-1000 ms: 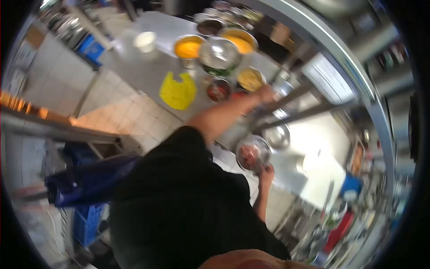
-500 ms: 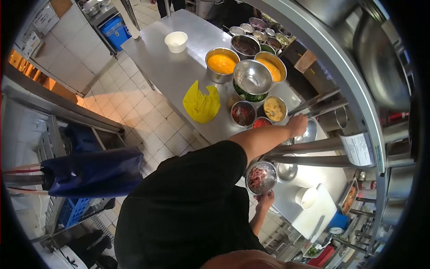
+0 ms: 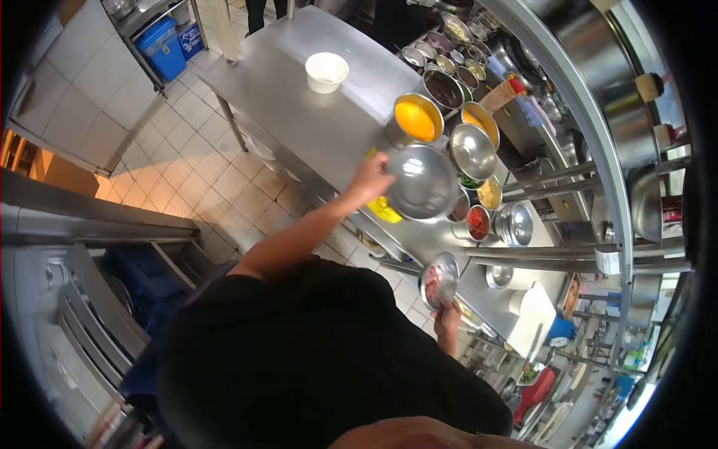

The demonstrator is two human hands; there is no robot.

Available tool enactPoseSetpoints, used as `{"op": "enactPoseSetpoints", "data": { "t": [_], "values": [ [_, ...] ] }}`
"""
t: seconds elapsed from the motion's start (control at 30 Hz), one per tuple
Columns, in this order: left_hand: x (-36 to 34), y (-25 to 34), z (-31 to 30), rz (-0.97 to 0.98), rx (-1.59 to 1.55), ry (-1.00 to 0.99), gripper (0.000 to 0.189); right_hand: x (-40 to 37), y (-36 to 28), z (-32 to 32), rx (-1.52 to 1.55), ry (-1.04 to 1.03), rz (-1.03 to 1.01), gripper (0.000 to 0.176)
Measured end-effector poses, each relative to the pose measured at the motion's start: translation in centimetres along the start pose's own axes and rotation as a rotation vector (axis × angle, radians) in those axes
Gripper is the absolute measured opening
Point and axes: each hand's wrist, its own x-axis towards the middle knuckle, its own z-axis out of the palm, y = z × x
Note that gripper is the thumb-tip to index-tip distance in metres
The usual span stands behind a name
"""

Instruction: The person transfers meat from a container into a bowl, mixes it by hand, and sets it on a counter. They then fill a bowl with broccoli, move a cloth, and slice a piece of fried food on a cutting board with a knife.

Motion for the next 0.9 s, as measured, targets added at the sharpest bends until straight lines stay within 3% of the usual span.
{"op": "enactPoseSetpoints", "data": {
  "t": [0.03,0.1,0.13,0.17,0.2,0.27,0.33,0.5,0.57,0.73,0.9],
  "values": [
    [-0.6,0.8,-4.6,-0.092,0.005,0.009,0.018,3.1,2.7,0.4,-0.286,-0.094,-0.186,0.022],
    [-1.2,0.1,-12.2,-0.202,0.036,0.1,0.018,3.8,3.5,5.6,-0.323,-0.195,-0.173,0.018],
    [-1.1,-1.9,-15.1,-0.22,0.061,0.182,0.018,1.7,-0.4,13.1,-0.073,-0.197,0.019,0.016],
    [-1.0,-3.3,-18.0,-0.244,0.048,0.254,0.02,3.0,-0.4,16.5,-0.117,-0.292,0.026,0.015],
    [-1.0,-4.8,-20.8,-0.266,0.038,0.325,0.022,2.6,-1.8,21.3,-0.189,-0.262,0.039,0.013],
    [-1.0,-9.0,-26.1,-0.05,0.098,0.445,0.02,5.4,-1.1,28.4,-0.18,-0.309,0.011,0.011],
    [-1.6,-5.5,-30.5,-0.302,-0.168,0.47,0.028,7.1,-1.8,35.9,-0.122,-0.369,0.026,0.014],
    [-1.6,-7.8,-42.2,-0.294,-0.186,0.665,0.027,10.9,-3.2,50.0,-0.052,-0.391,0.023,0.018],
    [-2.6,-10.5,-47.8,-0.239,-0.181,0.711,0.029,12.5,-3.0,53.6,-0.053,-0.36,0.011,0.02],
    [-6.6,-10.7,-57.4,-0.422,-0.219,0.985,0.025,14.1,-4.5,59.8,-0.053,-0.273,0.03,0.017],
    [-9.0,-12.8,-63.9,-0.497,-0.131,1.115,0.019,15.9,-4.9,64.2,-0.06,-0.155,0.031,0.024]
  ]
}}
